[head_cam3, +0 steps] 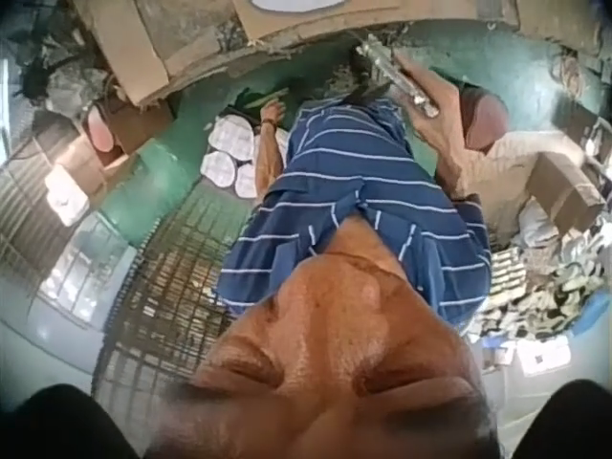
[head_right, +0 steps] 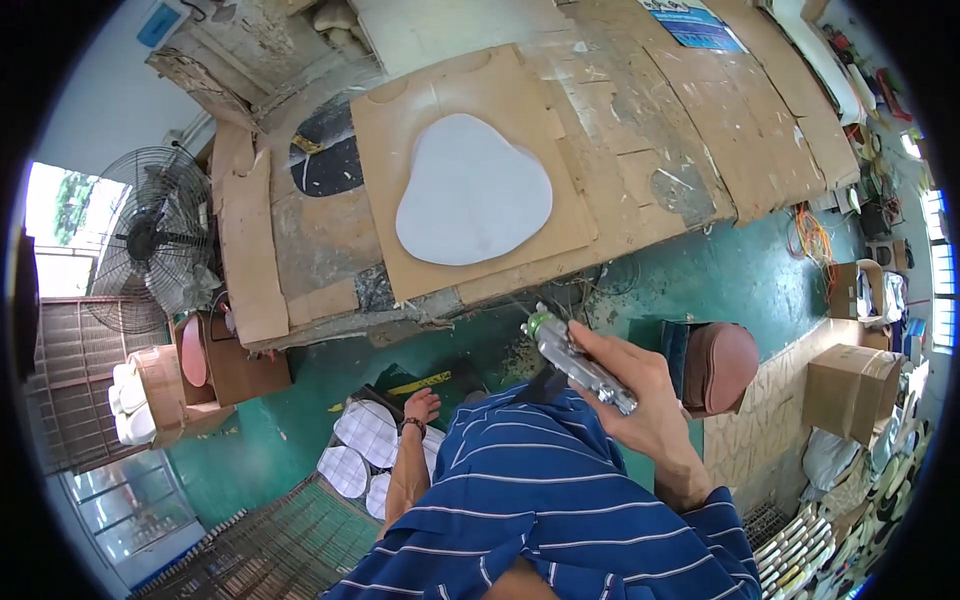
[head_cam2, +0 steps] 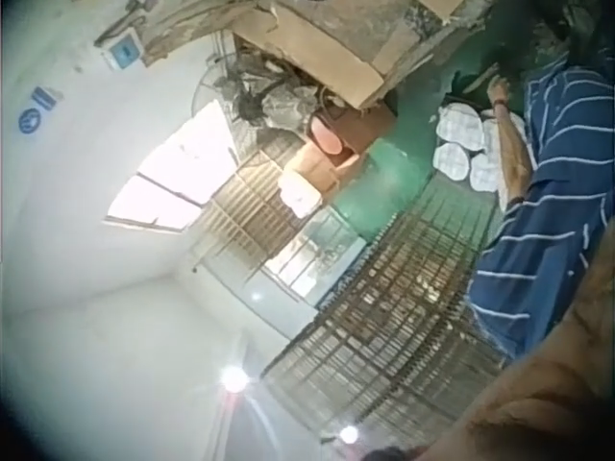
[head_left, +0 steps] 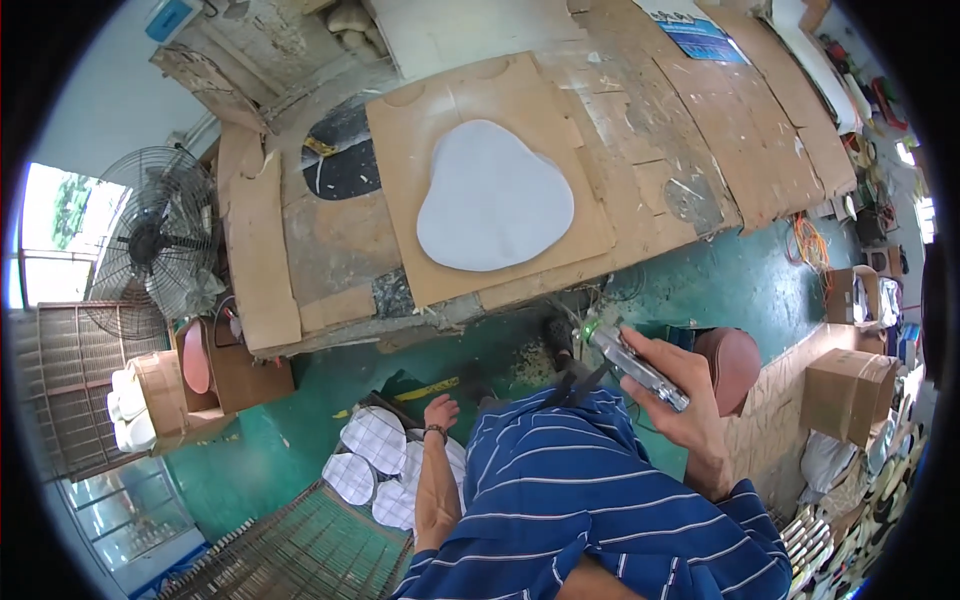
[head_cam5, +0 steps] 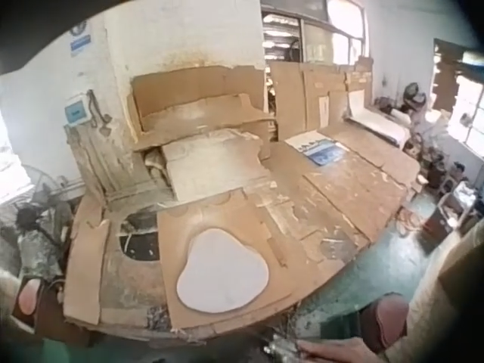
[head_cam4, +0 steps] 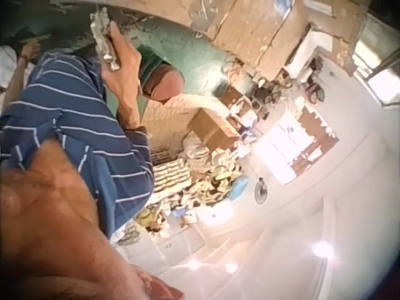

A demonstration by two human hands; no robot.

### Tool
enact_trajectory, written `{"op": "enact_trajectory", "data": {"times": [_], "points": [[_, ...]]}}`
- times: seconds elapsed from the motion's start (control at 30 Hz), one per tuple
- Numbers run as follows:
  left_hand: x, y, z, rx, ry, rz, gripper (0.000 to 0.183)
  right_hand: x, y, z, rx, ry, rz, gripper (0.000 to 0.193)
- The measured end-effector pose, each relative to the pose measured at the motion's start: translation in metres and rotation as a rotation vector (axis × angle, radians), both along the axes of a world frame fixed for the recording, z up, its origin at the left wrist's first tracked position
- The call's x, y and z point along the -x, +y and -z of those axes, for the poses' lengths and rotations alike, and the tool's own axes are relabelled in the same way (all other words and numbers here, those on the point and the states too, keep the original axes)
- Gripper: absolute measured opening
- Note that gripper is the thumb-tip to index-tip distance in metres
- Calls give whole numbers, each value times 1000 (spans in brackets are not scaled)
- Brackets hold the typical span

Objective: The person picks up white material pieces, places them on a template, and applies a spray adhesive using a hand-held tool.

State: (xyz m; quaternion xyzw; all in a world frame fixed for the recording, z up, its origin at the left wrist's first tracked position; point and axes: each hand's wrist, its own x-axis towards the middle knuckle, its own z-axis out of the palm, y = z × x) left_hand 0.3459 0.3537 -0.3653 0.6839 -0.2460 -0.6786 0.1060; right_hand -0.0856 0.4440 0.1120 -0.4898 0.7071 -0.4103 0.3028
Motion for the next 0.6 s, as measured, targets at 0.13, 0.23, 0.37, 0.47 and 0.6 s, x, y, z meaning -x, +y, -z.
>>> {"op": "enact_trajectory", "data": {"times": [0.13, 0.23, 0.37, 0.47, 0.6], "points": [[-5, 6, -14, 3, -105, 51, 36, 3, -13, 10, 120, 125, 116, 59], [-19, 17, -16, -91, -109, 49, 40, 7, -15, 3, 108, 122, 178, 58], [-26, 32, -14, -163, -159, 54, 38, 11, -3, 3, 99, 162, 258, 55], [-24, 34, -14, -160, -201, 92, 35, 13, 15, 5, 40, 174, 306, 53], [-27, 23, -5, -138, -147, 83, 38, 13, 34, -4, -55, 144, 355, 51]]}}
